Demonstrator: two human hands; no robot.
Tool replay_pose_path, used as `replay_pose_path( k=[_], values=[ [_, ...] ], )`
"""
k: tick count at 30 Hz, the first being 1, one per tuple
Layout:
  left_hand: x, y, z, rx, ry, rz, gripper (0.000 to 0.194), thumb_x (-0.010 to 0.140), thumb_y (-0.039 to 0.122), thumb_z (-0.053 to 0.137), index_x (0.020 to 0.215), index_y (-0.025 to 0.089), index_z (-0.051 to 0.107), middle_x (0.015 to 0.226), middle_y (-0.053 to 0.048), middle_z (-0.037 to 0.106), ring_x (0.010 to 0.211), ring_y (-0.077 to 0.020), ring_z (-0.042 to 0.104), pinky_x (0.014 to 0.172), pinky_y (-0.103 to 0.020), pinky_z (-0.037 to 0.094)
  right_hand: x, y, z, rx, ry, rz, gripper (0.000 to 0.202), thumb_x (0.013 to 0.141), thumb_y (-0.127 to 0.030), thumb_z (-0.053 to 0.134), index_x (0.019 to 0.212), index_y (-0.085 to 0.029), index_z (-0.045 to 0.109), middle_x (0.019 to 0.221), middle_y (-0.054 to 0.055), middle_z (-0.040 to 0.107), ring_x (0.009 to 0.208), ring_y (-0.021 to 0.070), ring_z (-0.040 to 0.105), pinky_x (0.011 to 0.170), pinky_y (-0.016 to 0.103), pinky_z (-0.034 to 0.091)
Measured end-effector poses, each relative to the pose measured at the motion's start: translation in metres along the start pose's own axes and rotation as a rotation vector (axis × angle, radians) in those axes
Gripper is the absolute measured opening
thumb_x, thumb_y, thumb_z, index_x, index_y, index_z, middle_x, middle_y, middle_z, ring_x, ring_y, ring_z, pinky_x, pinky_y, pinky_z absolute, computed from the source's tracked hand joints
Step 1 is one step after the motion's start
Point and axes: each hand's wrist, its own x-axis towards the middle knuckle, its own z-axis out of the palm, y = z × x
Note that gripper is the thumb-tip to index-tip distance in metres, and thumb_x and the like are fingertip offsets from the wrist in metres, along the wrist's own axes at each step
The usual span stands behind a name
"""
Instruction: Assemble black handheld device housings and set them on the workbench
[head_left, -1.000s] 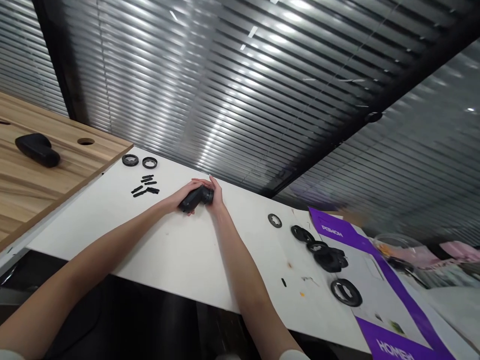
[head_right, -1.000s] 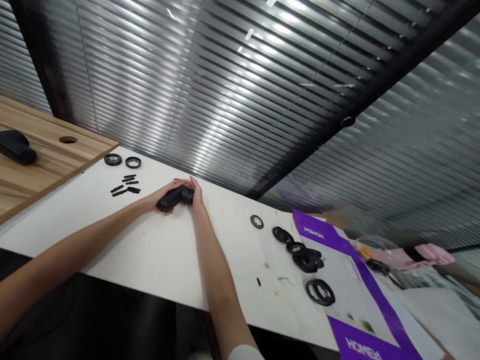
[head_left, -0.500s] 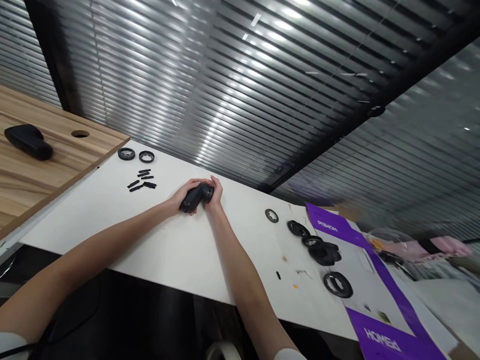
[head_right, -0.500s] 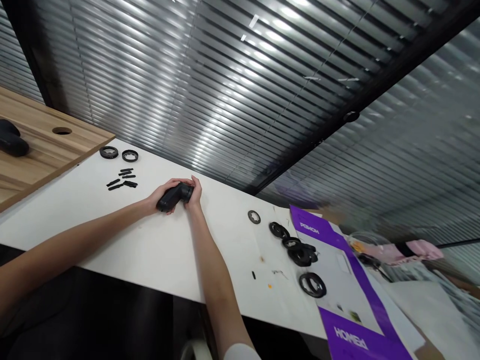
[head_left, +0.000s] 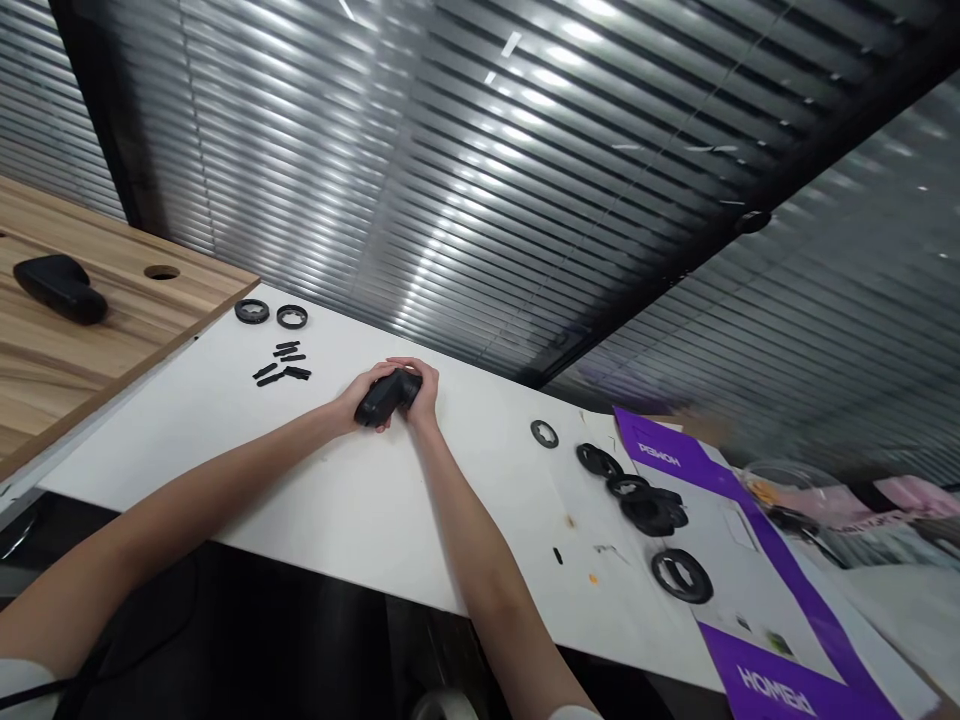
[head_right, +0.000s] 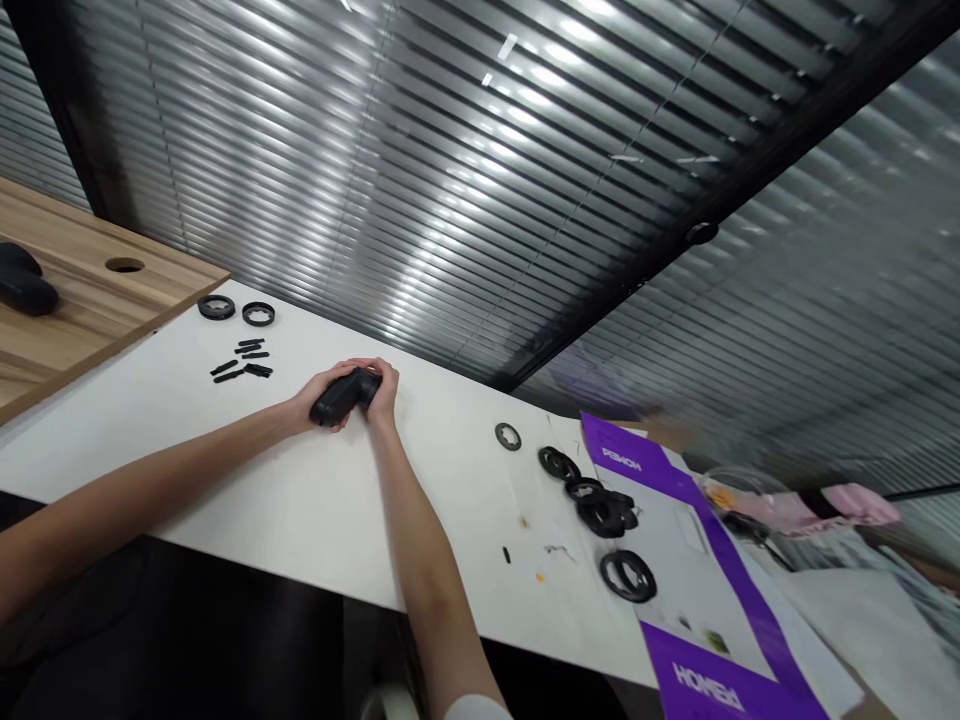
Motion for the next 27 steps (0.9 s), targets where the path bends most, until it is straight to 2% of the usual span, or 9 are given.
replay_pose_path(
  k=[4,9,11,13,16,19,21,24,27],
  values=[
    [0.004,0.002,-0.008,0.018,-0.042,-0.069,0.041,0.097,0.049,0.056,0.123,0.017,0.059,0.059,-0.001,0.061,0.033,-0.0210,0.054,0.033,-0.029,0.034,-0.001,0.001,-0.005,-0.125,-0.087,-0.214,0.037,0.084,-0.044,0.052,0.075,-0.020,0.079,0.078,0.006,0.077,0.080,0.0242,0.071,0.079,0.036,0.055],
    [0.007,0.001,-0.013,0.022,-0.035,-0.093,0.041,0.096,0.054,0.054,0.103,0.015,0.063,0.051,-0.004,0.058,0.033,-0.0223,0.054,0.032,-0.028,0.032,0.000,0.003,-0.006,-0.172,-0.117,-0.303,0.037,0.088,-0.042,0.050,0.075,-0.021,0.077,0.079,0.007,0.077,0.082,0.0257,0.072,0.084,0.039,0.055],
    [0.008,0.001,-0.012,0.022,-0.037,-0.078,0.042,0.096,0.055,0.056,0.106,0.014,0.063,0.052,-0.004,0.059,0.033,-0.0223,0.054,0.032,-0.028,0.032,0.001,0.003,-0.004,-0.176,-0.111,-0.306,0.037,0.089,-0.041,0.048,0.075,-0.021,0.076,0.080,0.007,0.076,0.083,0.0256,0.072,0.084,0.039,0.056],
    [0.008,0.001,-0.010,0.026,-0.044,-0.025,0.045,0.094,0.054,0.061,0.118,0.015,0.061,0.056,-0.003,0.062,0.033,-0.0215,0.055,0.031,-0.027,0.032,0.002,0.002,-0.002,-0.169,-0.084,-0.303,0.037,0.090,-0.041,0.048,0.078,-0.021,0.076,0.078,0.006,0.075,0.082,0.0248,0.072,0.085,0.039,0.056],
    [0.011,0.000,-0.011,0.028,-0.019,0.107,0.060,0.091,0.053,0.069,0.139,0.023,0.052,0.070,-0.001,0.069,0.034,-0.0201,0.057,0.032,-0.027,0.038,0.006,0.001,0.000,-0.133,0.038,-0.260,0.037,0.092,-0.048,0.050,0.093,-0.021,0.075,0.079,0.004,0.074,0.080,0.0221,0.071,0.080,0.035,0.057],
    [0.015,0.003,-0.018,0.013,0.069,0.229,0.069,0.088,0.056,0.073,0.144,0.024,0.047,0.080,-0.003,0.072,0.043,-0.0193,0.063,0.037,-0.027,0.047,0.010,0.002,0.003,-0.051,0.106,-0.083,0.045,0.089,-0.062,0.056,0.107,-0.022,0.069,0.087,0.003,0.074,0.071,0.0187,0.070,0.063,0.030,0.056],
    [0.016,0.009,-0.025,0.000,0.131,0.315,0.062,0.089,0.055,0.074,0.136,0.022,0.053,0.085,-0.004,0.073,0.052,-0.0189,0.068,0.043,-0.027,0.051,0.011,0.002,0.005,-0.026,0.037,0.037,0.051,0.085,-0.067,0.060,0.112,-0.023,0.064,0.083,0.002,0.074,0.060,0.0170,0.067,0.055,0.028,0.053],
    [0.014,0.024,-0.031,-0.037,0.156,0.364,0.042,0.092,0.053,0.070,0.113,0.017,0.065,0.089,-0.007,0.074,0.060,-0.0179,0.069,0.046,-0.025,0.053,0.010,0.000,0.008,-0.090,-0.084,0.077,0.052,0.081,-0.067,0.068,0.109,-0.024,0.063,0.069,-0.001,0.071,0.051,0.0159,0.065,0.054,0.028,0.052],
    [0.011,0.036,-0.032,-0.084,0.135,0.287,0.052,0.097,0.063,0.056,0.094,0.013,0.068,0.080,-0.010,0.073,0.054,-0.0173,0.065,0.040,-0.025,0.047,0.009,-0.001,0.010,-0.152,-0.111,0.048,0.052,0.080,-0.070,0.067,0.101,-0.023,0.065,0.062,-0.001,0.069,0.047,0.0152,0.063,0.049,0.026,0.047]
  ],
)
